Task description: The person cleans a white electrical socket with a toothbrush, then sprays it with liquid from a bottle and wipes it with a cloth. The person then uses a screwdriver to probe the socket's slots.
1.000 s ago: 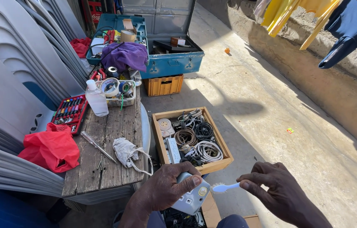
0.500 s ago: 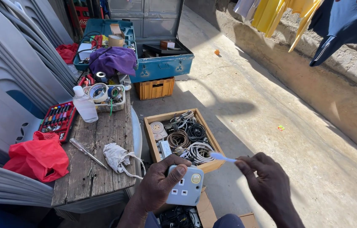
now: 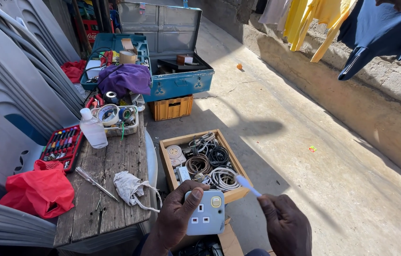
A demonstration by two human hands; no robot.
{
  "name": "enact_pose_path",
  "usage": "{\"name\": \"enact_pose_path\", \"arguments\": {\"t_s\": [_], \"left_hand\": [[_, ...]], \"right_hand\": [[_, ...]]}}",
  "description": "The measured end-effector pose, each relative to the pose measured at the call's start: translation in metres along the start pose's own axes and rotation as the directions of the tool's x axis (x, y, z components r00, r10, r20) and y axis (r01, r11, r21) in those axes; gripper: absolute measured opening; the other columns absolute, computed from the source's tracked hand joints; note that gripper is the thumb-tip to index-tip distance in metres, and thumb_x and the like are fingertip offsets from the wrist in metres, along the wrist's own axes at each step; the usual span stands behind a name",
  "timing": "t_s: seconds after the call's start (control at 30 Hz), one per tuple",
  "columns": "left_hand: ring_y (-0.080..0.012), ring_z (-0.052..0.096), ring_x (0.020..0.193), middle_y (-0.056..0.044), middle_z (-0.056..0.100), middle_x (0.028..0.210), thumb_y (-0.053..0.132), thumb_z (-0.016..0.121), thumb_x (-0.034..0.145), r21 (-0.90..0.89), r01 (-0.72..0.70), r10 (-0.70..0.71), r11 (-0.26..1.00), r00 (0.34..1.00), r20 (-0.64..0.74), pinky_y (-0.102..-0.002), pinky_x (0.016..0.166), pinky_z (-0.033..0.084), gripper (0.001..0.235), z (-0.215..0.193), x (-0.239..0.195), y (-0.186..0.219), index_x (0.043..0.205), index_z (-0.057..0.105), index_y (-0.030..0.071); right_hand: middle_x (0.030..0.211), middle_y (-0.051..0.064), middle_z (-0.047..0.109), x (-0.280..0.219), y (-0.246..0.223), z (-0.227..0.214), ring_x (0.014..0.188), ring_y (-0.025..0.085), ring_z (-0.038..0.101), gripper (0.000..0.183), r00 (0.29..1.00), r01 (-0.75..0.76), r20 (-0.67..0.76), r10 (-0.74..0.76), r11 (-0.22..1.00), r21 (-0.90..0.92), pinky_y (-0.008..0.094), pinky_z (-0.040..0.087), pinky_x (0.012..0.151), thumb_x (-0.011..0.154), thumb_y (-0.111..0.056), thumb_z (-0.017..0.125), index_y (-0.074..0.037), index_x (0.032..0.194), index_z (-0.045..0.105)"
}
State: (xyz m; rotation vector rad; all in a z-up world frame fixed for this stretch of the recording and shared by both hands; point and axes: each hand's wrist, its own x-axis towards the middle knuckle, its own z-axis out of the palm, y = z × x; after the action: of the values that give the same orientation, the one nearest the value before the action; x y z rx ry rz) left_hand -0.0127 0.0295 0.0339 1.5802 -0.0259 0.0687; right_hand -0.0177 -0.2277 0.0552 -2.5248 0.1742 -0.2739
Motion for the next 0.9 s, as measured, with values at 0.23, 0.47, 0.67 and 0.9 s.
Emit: {"name": "enact_pose_path", "arguments": {"t_s": [0.23, 0.47, 0.67, 0.9], "left_hand": [[-0.0129, 0.063, 0.065, -0.002, 0.072, 0.077, 0.045, 0.065, 0.096, -0.011, -0.046, 0.047, 0.999, 0.996, 0.072, -0.031, 0.058, 0.051, 0.036, 0.009, 0.001, 0.008, 0.107, 0.082, 0.016], [-0.0109, 0.061, 0.067, -0.001, 0.072, 0.078, 0.046, 0.065, 0.095, 0.006, -0.053, 0.052, 0.999, 0.992, 0.114, -0.029, 0.06, 0.049, 0.037, 0.02, -0.01, 0.01, 0.109, 0.083, 0.016], [-0.0122, 0.063, 0.071, 0.001, 0.07, 0.079, 0.048, 0.064, 0.097, 0.05, 0.0, -0.007, 0.999, 0.989, 0.145, -0.033, 0.063, 0.05, 0.035, 0.023, -0.004, 0.004, 0.106, 0.082, 0.019], [-0.0124, 0.06, 0.07, -0.003, 0.073, 0.084, 0.041, 0.067, 0.097, -0.071, 0.06, -0.05, 0.996, 0.99, 0.129, -0.03, 0.061, 0.049, 0.032, 0.031, -0.004, -0.01, 0.106, 0.082, 0.014]], "right_hand": [[0.106, 0.005, 0.085, 0.001, -0.05, -0.008, 0.102, 0.015, 0.076, 0.047, 0.932, -0.262, 0.359, 0.051, 0.777, 0.572, 0.032, 0.058, 0.096, 0.088, -0.037, 0.072, -0.012, 0.125, 0.088], [0.059, 0.002, 0.032, -0.001, -0.041, -0.008, 0.051, 0.014, 0.027, 0.049, 0.864, -0.385, 0.504, 0.02, 0.671, 0.634, 0.029, 0.019, 0.05, 0.092, -0.024, 0.067, -0.008, 0.134, 0.088], [0.098, 0.009, 0.082, -0.004, -0.055, -0.008, 0.087, 0.019, 0.067, 0.042, 0.877, -0.31, 0.478, -0.045, 0.706, 0.636, 0.034, 0.052, 0.079, 0.085, -0.016, 0.064, -0.006, 0.12, 0.086], [0.107, -0.005, 0.09, -0.015, -0.04, 0.019, 0.095, 0.013, 0.08, 0.045, 0.979, -0.007, 0.188, -0.083, 0.899, 0.437, 0.032, 0.059, 0.082, 0.088, -0.038, 0.052, -0.025, 0.114, 0.086]]}}
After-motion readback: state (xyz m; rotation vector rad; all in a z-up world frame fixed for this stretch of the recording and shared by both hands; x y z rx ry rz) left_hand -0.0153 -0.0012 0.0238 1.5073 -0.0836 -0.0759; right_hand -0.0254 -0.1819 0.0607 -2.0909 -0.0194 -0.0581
